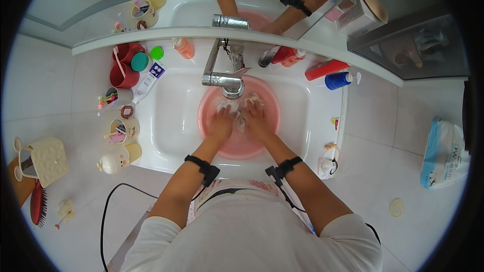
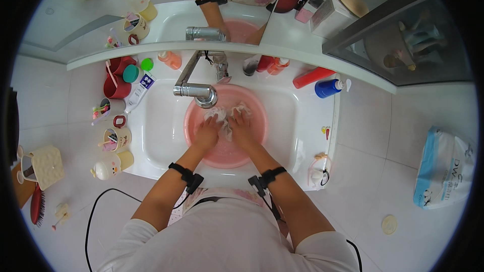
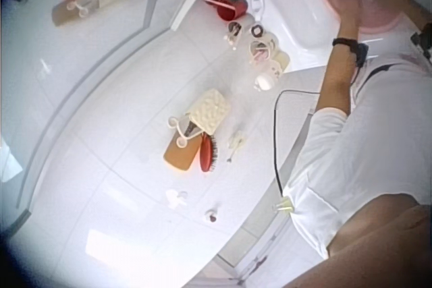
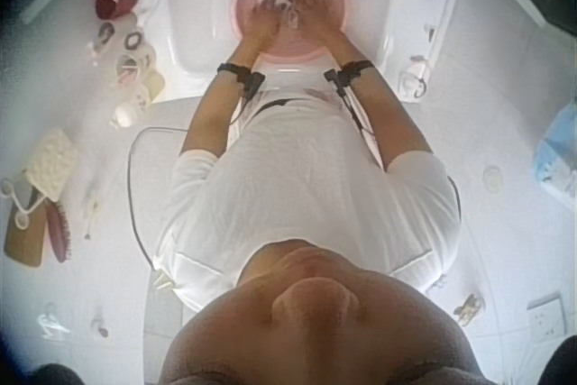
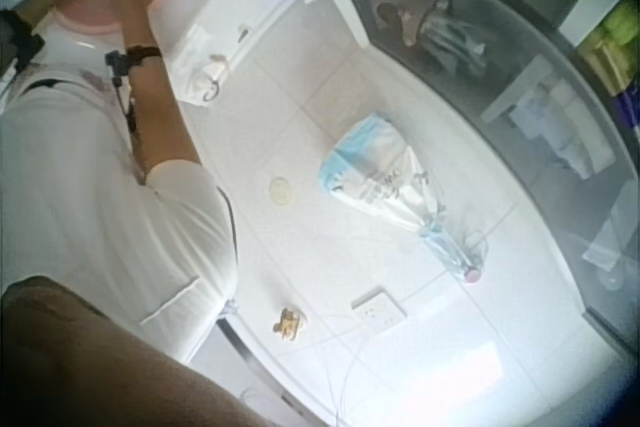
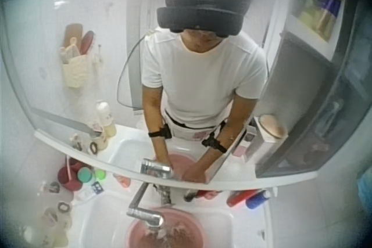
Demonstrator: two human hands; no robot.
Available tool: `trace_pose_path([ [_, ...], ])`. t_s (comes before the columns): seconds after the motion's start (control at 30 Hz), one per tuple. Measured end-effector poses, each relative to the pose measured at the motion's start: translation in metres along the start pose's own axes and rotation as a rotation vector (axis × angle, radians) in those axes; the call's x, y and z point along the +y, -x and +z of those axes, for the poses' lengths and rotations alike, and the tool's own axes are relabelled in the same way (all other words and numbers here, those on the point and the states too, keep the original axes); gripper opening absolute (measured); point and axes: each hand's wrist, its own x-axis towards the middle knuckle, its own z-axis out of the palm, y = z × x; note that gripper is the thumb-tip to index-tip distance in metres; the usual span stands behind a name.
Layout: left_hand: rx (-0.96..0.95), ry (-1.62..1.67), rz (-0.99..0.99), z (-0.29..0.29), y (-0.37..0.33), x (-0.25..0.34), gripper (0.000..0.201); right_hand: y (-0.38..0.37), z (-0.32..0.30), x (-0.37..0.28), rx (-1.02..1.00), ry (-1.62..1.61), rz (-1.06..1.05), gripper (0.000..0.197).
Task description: The person takes a white cloth from a laundry bin, carries it to a bathroom sink, and washes it by hand in a pink basin using water and detergent from a packet before hanging a separate towel on a wall hook.
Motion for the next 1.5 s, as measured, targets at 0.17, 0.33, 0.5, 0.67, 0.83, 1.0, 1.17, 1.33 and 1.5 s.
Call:
trace_pose_path([
  [0.17, -0.214, -0.148, -0.004, 0.004, -0.012, 0.004, 0.047, -0.008, 0.016, 0.016, -0.027, 0.062, -0.067, 0.039],
  [0.33, -0.340, 0.078, -0.072, -0.038, -0.036, 0.022, 0.051, -0.023, 0.005, 0.024, -0.159, -0.101, 0.144, 0.033],
  [0.5, -0.321, 0.904, -0.148, -0.016, -0.029, -0.004, 0.050, -0.026, 0.007, 0.037, -0.379, -1.365, 0.682, 0.036],
  [0.67, -0.249, 1.710, -0.588, -0.026, -0.026, -0.013, 0.047, 0.006, -0.027, 0.043, -0.192, -1.532, 0.676, 0.042],
  [0.83, -0.103, 1.833, -0.693, -0.036, -0.028, -0.010, 0.041, 0.010, -0.031, 0.036, -0.122, -0.996, 0.441, 0.045],
  [1.0, -0.034, 1.257, -0.493, -0.043, -0.024, -0.005, 0.045, 0.015, -0.017, 0.009, 0.155, -0.679, 0.266, 0.057],
  [1.17, 0.164, -0.165, 0.080, -0.012, -0.010, -0.002, 0.050, 0.012, -0.004, -0.001, -0.132, -0.043, 0.079, 0.061],
  [1.33, 0.099, -0.137, 0.129, 0.015, -0.002, -0.006, 0.041, 0.000, 0.014, 0.012, -0.131, 0.033, 0.015, 0.059],
  [1.5, -0.278, 0.295, -0.132, -0.021, -0.041, 0.005, 0.033, -0.013, 0.011, 0.023, -0.245, -0.268, 0.175, 0.058],
])
